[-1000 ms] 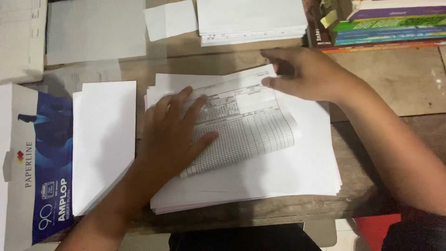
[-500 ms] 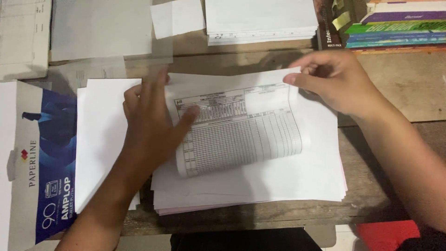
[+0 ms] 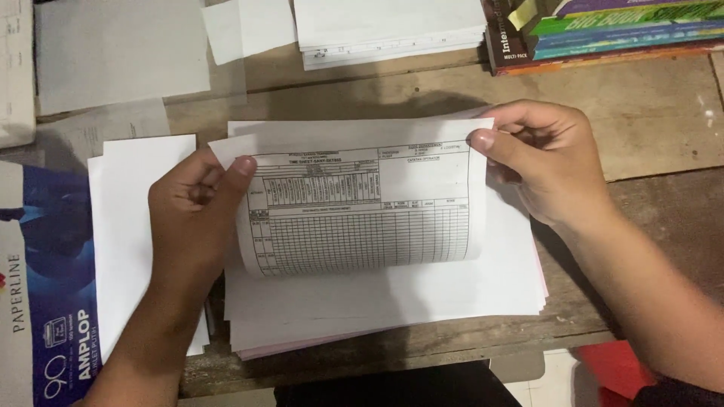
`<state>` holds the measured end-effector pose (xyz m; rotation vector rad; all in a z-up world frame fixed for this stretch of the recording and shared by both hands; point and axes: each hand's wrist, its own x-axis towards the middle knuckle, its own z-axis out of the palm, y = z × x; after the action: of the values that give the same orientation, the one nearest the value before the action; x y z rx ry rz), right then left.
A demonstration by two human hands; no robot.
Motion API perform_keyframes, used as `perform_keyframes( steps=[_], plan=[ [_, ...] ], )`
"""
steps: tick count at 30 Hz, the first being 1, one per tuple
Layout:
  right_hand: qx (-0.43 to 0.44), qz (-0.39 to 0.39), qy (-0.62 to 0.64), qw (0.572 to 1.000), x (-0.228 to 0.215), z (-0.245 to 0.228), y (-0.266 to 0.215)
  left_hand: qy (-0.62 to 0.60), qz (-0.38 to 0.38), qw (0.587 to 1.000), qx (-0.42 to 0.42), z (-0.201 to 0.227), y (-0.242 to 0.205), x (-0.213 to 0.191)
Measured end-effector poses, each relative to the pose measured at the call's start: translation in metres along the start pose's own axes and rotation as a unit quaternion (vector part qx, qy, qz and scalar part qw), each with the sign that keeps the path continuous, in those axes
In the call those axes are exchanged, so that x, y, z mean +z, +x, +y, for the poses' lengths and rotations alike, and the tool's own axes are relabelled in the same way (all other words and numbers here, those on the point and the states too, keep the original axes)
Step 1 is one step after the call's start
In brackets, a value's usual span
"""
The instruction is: Folding and stacking various sheets of paper, including warehouse material request forms, on a wooden desk.
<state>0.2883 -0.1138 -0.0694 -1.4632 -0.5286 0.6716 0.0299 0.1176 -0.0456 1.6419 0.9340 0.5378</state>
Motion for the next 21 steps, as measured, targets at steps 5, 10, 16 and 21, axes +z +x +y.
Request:
perform_keyframes(
  steps=[5, 10, 16, 21],
  plan=[
    [-0.029, 0.000, -0.026, 0.999, 0.001, -0.001, -0.003, 0.036, 0.004, 0.998, -0.045, 0.000, -0.002, 0.000],
    [-0.021, 0.012, -0.048, 0.999, 0.001, -0.002, -0.003, 0.026, 0.000, 0.999, -0.026, -0.001, -0.001, 0.001],
    [-0.027, 0.018, -0.067, 0.997, 0.002, -0.002, -0.001, 0.035, 0.003, 0.999, 0.003, -0.003, 0.000, 0.000],
    [-0.029, 0.032, -0.064, 0.997, 0.002, -0.001, 0.001, 0.024, -0.008, 1.000, 0.016, 0.000, 0.000, 0.000]
  ],
)
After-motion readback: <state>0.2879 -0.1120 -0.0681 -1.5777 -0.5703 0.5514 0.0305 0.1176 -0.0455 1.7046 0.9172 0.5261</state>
